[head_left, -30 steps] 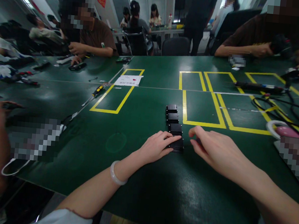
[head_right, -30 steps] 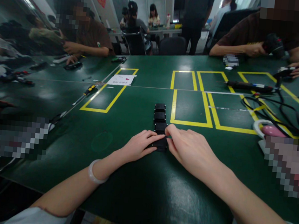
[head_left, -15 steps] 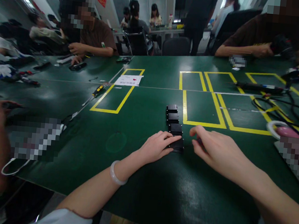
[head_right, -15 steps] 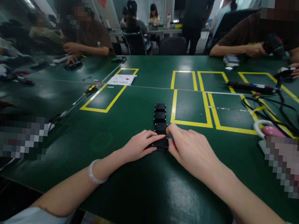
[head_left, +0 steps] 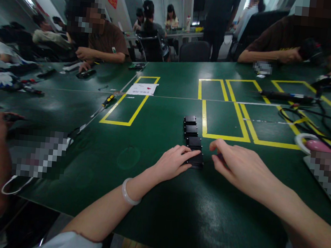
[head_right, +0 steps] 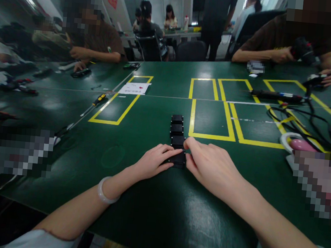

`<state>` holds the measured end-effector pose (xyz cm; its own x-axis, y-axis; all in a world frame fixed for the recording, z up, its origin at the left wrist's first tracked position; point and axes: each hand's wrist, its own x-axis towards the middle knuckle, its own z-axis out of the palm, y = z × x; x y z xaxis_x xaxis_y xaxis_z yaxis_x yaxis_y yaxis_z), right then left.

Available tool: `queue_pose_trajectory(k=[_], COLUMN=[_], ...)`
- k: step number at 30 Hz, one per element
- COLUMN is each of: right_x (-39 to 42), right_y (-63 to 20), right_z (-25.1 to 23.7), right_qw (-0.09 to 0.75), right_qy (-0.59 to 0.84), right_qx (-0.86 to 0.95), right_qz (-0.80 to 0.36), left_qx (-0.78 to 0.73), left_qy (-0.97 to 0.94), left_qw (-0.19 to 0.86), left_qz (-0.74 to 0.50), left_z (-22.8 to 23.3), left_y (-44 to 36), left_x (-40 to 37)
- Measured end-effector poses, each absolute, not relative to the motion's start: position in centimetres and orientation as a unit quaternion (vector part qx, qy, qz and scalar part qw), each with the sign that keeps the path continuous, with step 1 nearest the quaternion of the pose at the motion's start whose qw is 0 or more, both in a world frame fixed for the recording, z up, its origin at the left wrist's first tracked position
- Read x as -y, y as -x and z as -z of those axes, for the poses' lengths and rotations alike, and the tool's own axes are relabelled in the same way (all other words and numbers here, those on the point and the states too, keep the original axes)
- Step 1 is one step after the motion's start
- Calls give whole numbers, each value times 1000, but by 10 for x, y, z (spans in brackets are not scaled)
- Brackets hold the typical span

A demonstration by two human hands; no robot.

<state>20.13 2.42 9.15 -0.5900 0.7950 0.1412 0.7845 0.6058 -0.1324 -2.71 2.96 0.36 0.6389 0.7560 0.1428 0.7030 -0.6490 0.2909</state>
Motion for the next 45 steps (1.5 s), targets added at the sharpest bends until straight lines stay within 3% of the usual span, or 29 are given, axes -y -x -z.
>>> queue_pose_trajectory(k=[45], right_x=[-25], right_y=[-201], right_z=[-92], right_qw=[90], right_qy=[430], right_qx=[898], right_qz=[-16], left_qx=[-409], left_qy=[-897], left_qw=[109], left_qz=[-128], left_z=[-4], left_y=[26], left_x=[-29])
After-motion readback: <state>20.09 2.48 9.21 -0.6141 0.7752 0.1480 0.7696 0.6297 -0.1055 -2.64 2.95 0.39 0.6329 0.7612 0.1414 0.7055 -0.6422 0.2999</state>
